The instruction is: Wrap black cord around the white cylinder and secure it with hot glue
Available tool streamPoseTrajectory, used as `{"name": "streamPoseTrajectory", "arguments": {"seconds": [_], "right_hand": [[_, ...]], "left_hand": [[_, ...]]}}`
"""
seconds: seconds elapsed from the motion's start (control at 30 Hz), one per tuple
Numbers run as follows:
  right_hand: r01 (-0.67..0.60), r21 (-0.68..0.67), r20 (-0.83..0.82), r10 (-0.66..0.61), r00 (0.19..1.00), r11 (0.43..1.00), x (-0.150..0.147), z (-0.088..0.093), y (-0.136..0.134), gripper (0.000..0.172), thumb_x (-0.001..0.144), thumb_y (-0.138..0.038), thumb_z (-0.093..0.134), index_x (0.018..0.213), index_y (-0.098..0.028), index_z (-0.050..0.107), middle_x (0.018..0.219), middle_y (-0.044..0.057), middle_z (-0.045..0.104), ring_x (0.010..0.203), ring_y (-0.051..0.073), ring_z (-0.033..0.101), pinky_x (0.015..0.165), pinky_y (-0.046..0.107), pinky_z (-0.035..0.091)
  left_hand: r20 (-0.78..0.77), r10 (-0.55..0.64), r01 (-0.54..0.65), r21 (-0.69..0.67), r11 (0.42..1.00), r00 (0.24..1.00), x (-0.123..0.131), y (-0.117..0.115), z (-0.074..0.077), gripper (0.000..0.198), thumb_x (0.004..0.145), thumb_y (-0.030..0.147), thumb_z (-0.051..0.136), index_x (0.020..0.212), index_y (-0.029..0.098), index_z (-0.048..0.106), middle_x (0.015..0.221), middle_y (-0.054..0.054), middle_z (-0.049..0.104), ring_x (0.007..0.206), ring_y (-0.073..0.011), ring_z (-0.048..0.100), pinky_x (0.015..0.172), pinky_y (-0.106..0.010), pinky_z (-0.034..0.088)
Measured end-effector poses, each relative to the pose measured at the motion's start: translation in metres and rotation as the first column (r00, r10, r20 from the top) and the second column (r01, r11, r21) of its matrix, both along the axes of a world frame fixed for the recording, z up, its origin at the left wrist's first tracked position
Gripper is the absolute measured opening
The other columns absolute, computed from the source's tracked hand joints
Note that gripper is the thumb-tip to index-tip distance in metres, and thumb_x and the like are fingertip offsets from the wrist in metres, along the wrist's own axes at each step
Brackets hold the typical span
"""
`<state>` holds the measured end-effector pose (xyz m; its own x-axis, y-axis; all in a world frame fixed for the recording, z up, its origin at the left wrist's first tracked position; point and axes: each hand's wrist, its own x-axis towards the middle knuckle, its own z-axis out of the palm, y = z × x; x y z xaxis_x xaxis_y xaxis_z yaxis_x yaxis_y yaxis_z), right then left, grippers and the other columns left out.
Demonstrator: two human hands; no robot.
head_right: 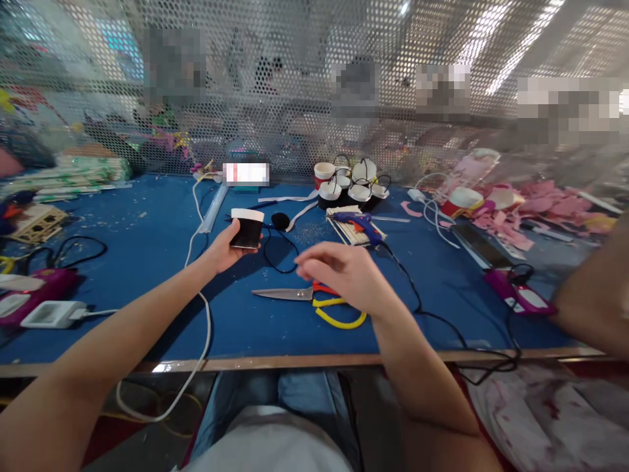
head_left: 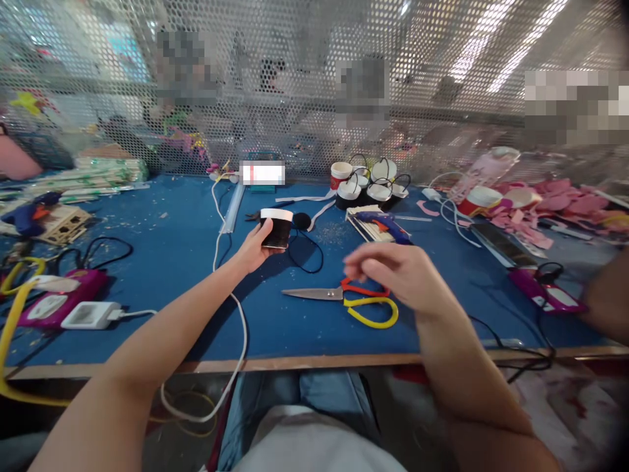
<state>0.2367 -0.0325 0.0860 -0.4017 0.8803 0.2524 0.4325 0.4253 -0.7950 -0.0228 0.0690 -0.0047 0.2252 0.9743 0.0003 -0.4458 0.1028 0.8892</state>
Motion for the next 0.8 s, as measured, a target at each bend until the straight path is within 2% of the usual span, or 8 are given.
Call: {"name": "streamPoseTrajectory", "arguments": {"seconds": [0.13,0.2,0.27,0.37,0.5,0.6,0.7,0.8], "right_hand": [[0.053,0.062,0.008,-0.053,0.999,0.997,-0.043,-0.014,0.047,0.033,0.077,-0.041,0.058,0.098,-0.015,0.058,0.097,0.008,0.064,0.088,0.018,0.06,0.077,0.033,0.049],[0.079,0.127,-0.031,-0.076,0.997,0.989,-0.052,-0.022,0.059,0.042,0.077,-0.04,0.059,0.108,-0.013,0.053,0.108,0.012,0.058,0.097,0.019,0.056,0.079,0.033,0.048],[0.046,0.186,-0.086,-0.03,0.996,0.981,-0.055,-0.028,0.063,0.038,0.082,-0.038,0.052,0.111,-0.014,0.051,0.112,0.012,0.055,0.101,0.018,0.054,0.081,0.031,0.047],[-0.018,0.235,-0.088,0.039,0.995,0.972,-0.052,-0.036,0.06,0.024,0.088,-0.036,0.043,0.098,-0.018,0.057,0.102,0.008,0.06,0.095,0.015,0.055,0.08,0.029,0.044],[-0.016,0.203,-0.024,0.021,0.999,0.979,-0.046,-0.044,0.052,0.021,0.087,-0.033,0.046,0.076,-0.018,0.056,0.078,0.002,0.058,0.078,0.013,0.053,0.073,0.026,0.042],[0.085,0.193,-0.022,-0.082,0.996,0.978,-0.047,-0.046,0.048,0.022,0.086,-0.032,0.046,0.07,-0.018,0.053,0.072,0.001,0.055,0.071,0.012,0.051,0.067,0.025,0.04],[0.193,0.189,-0.021,-0.193,0.981,0.963,-0.051,-0.047,0.046,0.023,0.085,-0.033,0.048,0.07,-0.017,0.054,0.069,0.0,0.054,0.068,0.012,0.05,0.063,0.025,0.038],[0.198,0.153,-0.058,-0.191,0.98,0.968,-0.052,-0.048,0.047,0.024,0.084,-0.035,0.05,0.07,-0.017,0.057,0.068,0.0,0.056,0.066,0.012,0.051,0.062,0.025,0.038]], "left_hand": [[-0.011,-0.101,0.101,0.006,0.995,0.995,0.009,-0.015,0.007,0.057,0.07,0.053,0.063,0.109,0.013,0.054,0.084,-0.013,0.067,0.067,-0.0217,0.065,0.058,-0.032,0.049],[-0.019,-0.162,0.162,0.009,0.987,0.987,0.013,-0.023,0.011,0.06,0.069,0.057,0.063,0.108,0.012,0.055,0.084,-0.013,0.067,0.067,-0.022,0.065,0.059,-0.032,0.05],[-0.045,-0.263,0.265,0.037,0.964,0.964,0.016,-0.029,0.013,0.059,0.07,0.059,0.06,0.107,0.013,0.056,0.085,-0.013,0.068,0.066,-0.0206,0.064,0.058,-0.031,0.049],[-0.118,-0.352,0.359,0.044,0.932,0.928,0.018,-0.034,0.016,0.057,0.069,0.057,0.062,0.105,0.014,0.057,0.083,-0.012,0.068,0.063,-0.0202,0.064,0.055,-0.029,0.049],[-0.163,-0.436,0.439,-0.018,0.898,0.885,0.016,-0.033,0.017,0.06,0.068,0.058,0.062,0.109,0.015,0.054,0.084,-0.012,0.067,0.066,-0.0208,0.063,0.057,-0.031,0.05],[-0.223,-0.387,0.395,-0.01,0.919,0.895,0.016,-0.033,0.016,0.062,0.067,0.057,0.063,0.114,0.018,0.052,0.093,-0.01,0.064,0.076,-0.021,0.062,0.061,-0.029,0.049],[-0.368,-0.232,0.289,0.105,0.952,0.9,0.019,-0.036,0.016,0.062,0.062,0.042,0.074,0.115,0.02,0.052,0.099,-0.007,0.061,0.084,-0.0205,0.06,0.066,-0.026,0.048],[-0.424,-0.158,0.232,0.128,0.964,0.892,0.023,-0.041,0.016,0.056,0.063,0.03,0.076,0.112,0.02,0.052,0.096,-0.005,0.06,0.078,-0.0182,0.06,0.065,-0.027,0.048]]}}
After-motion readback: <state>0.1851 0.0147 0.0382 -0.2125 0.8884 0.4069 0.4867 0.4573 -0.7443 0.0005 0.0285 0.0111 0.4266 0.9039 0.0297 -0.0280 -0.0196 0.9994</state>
